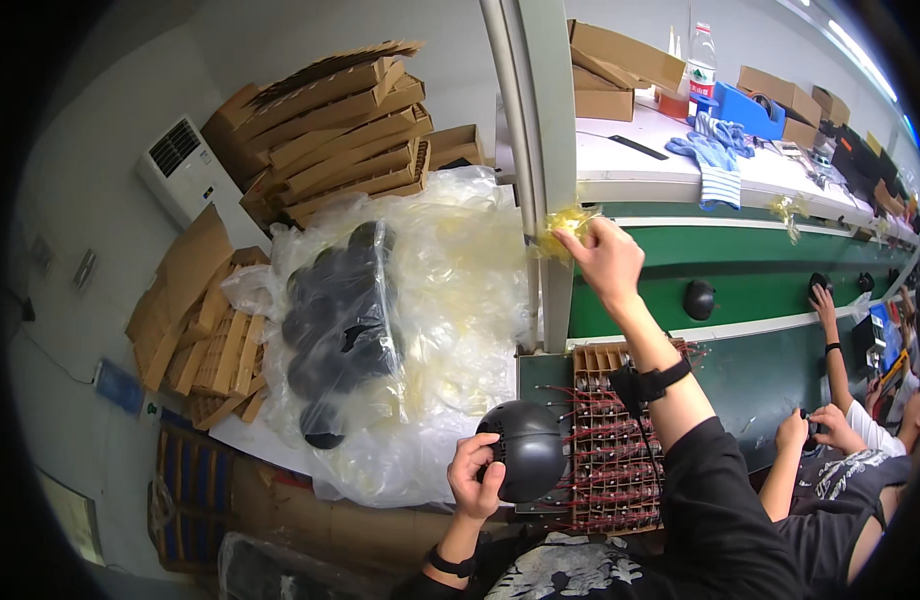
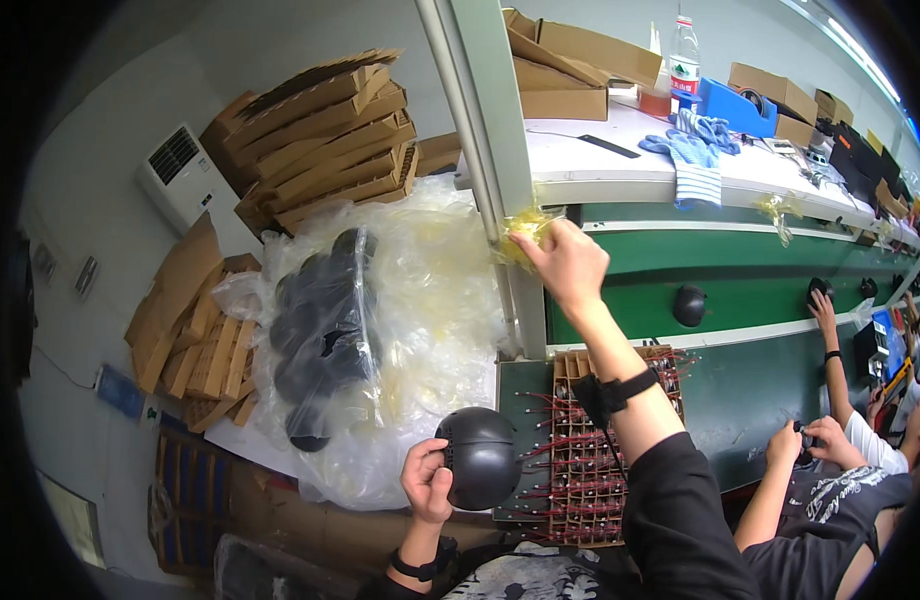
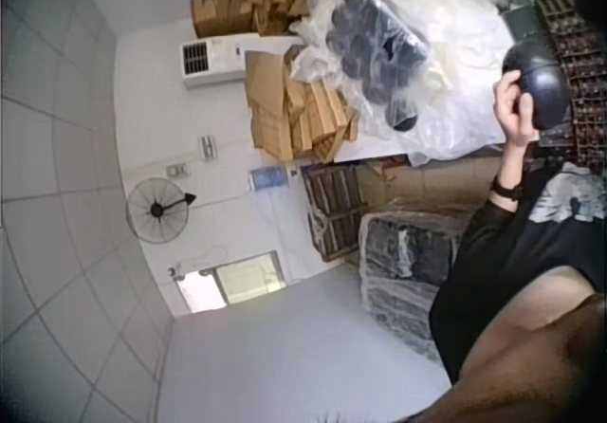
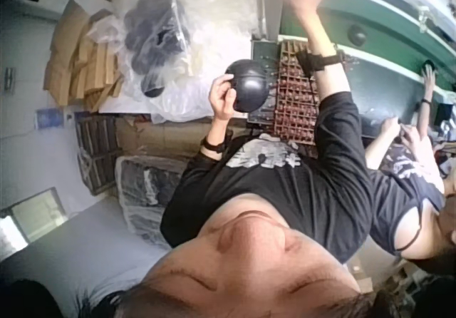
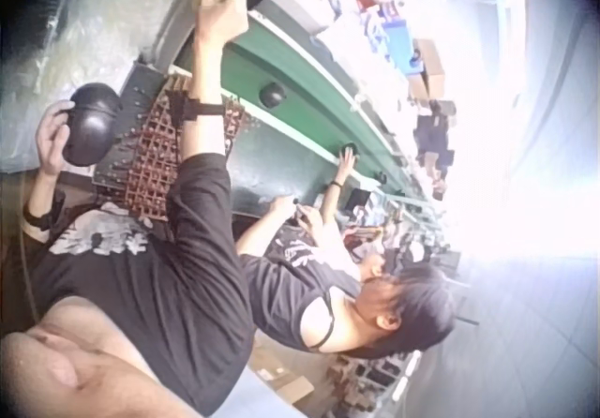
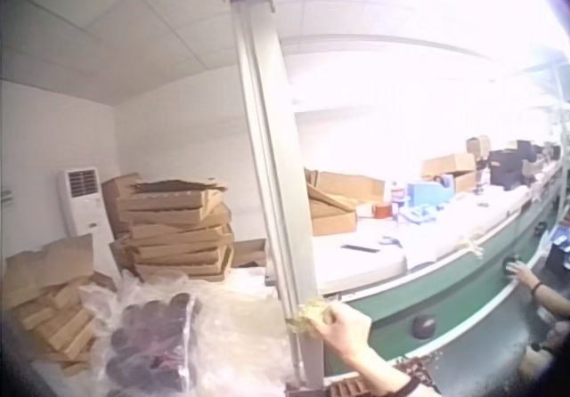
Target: Assembling black plastic product shells and internal components on a manufacturing line.
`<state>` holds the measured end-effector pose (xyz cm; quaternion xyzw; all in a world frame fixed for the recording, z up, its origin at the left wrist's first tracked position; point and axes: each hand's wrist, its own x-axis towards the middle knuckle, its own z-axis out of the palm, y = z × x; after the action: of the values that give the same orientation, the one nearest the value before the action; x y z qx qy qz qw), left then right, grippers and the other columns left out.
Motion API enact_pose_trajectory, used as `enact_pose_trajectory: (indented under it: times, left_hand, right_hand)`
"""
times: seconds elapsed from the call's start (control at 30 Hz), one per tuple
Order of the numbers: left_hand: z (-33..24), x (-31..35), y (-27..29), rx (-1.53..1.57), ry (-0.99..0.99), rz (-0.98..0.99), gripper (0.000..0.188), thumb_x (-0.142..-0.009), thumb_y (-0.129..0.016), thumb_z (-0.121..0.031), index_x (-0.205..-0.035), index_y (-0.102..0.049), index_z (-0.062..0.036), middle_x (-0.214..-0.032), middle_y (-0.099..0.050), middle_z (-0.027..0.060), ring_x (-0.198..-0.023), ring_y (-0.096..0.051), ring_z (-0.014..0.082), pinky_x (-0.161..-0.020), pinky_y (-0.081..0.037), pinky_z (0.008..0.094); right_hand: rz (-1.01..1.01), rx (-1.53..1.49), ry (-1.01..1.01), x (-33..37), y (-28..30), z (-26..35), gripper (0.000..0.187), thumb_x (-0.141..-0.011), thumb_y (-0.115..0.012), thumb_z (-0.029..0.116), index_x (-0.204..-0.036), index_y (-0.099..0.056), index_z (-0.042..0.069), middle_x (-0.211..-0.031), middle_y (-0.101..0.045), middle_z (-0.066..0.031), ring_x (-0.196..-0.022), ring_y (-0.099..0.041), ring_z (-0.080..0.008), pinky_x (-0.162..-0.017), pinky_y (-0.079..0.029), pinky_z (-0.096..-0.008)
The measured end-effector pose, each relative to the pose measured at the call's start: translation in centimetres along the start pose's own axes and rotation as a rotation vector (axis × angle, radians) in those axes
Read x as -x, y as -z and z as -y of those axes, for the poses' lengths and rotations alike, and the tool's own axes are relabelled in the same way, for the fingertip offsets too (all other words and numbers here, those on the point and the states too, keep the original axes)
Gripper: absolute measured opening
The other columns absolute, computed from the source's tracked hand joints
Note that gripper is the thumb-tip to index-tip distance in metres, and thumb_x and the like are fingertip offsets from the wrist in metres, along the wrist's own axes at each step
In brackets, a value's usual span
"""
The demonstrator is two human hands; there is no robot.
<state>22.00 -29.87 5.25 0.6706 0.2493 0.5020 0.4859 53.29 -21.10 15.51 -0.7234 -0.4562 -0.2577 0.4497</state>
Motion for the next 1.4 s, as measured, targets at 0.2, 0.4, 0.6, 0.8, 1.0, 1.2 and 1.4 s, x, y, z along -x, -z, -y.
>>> enact_pose_trajectory:
  times: [0.2, 0.4, 0.6, 0.8, 1.0, 1.2, 1.4]
  left_hand:
    - [-0.4, -1.1, 0.5, 0.465, 0.328, 0.052, 0.039, -0.089, -0.056, -0.016, -0.12, -0.045, 0.0045, -0.084, -0.064, 0.0075, -0.081, -0.06, 0.0113, -0.073, -0.046, 0.0228]
    - [1.0, -1.9, -2.6, 0.809, 0.864, 0.324, 0.053, -0.095, -0.049, -0.038, -0.13, -0.039, 0.0006, -0.108, -0.061, 0.0137, -0.096, -0.062, 0.0189, -0.084, -0.049, 0.0294]
    - [3.7, -1.3, -5.7, 0.715, 0.86, 0.645, 0.059, -0.095, -0.046, -0.046, -0.132, -0.036, -0.001, -0.075, -0.05, 0.003, -0.059, -0.046, 0.0084, -0.076, -0.05, 0.0295]
    - [4.4, -0.6, -8.9, 0.875, 0.8, 0.639, 0.038, -0.097, -0.04, -0.032, -0.098, -0.051, 0.0037, -0.059, -0.038, 0.0, -0.049, -0.035, 0.0091, -0.05, -0.036, 0.0258]
    - [7.5, -0.7, -10.5, 0.761, 0.956, 0.289, 0.035, -0.094, -0.041, -0.031, -0.072, -0.048, -0.0052, -0.057, -0.041, 0.0016, -0.056, -0.039, 0.0125, -0.056, -0.034, 0.0273]
    - [7.7, 0.7, -7.0, 0.706, 1.11, 0.025, 0.036, -0.093, -0.042, -0.035, -0.071, -0.049, -0.0067, -0.062, -0.043, 0.003, -0.059, -0.04, 0.0147, -0.061, -0.036, 0.0285]
    - [9.0, 0.0, -5.6, 1.113, 1.166, -0.146, 0.039, -0.092, -0.042, -0.042, -0.074, -0.049, -0.0089, -0.066, -0.053, 0.0071, -0.063, -0.053, 0.0219, -0.061, -0.044, 0.0342]
  right_hand:
    - [0.648, -0.722, 0.093, 8.0, 7.3, 2.5, 0.04, -0.066, -0.083, 0.028, -0.089, -0.06, 0.005, -0.087, -0.059, -0.0092, -0.084, -0.06, -0.0242, -0.074, -0.048, -0.0356]
    - [1.15, -0.889, 0.194, 14.4, 12.8, 2.1, 0.087, -0.062, -0.082, 0.032, -0.136, -0.042, 0.008, -0.131, -0.048, -0.0177, -0.123, -0.045, -0.0352, -0.099, -0.039, -0.0439]
    - [1.097, -1.055, -0.115, 19.8, 12.0, -6.0, 0.088, -0.061, -0.085, 0.032, -0.133, -0.043, 0.004, -0.125, -0.054, -0.0127, -0.117, -0.052, -0.0286, -0.101, -0.039, -0.0381]
    - [0.486, -1.809, -1.117, 24.3, 13.2, -9.3, 0.081, -0.072, -0.075, 0.034, -0.136, -0.039, 0.0, -0.125, -0.054, -0.0158, -0.112, -0.056, -0.0238, -0.098, -0.044, -0.0374]
    - [-0.456, -1.914, -1.34, 19.3, 8.1, -14.9, 0.056, -0.089, -0.057, 0.047, -0.125, -0.049, 0.005, -0.115, -0.059, -0.0122, -0.102, -0.058, -0.0255, -0.093, -0.047, -0.0441]
    - [-0.528, -1.257, -1.387, 14.2, -2.2, -31.5, 0.053, -0.08, -0.074, 0.028, -0.122, -0.051, 0.004, -0.113, -0.059, -0.01, -0.095, -0.062, -0.0263, -0.085, -0.051, -0.0418]
    - [-0.385, -0.522, -1.521, 16.9, -7.4, -45.0, 0.088, -0.067, -0.083, 0.024, -0.134, -0.035, -0.006, -0.134, -0.044, -0.0213, -0.113, -0.053, -0.0313, -0.096, -0.044, -0.0414]
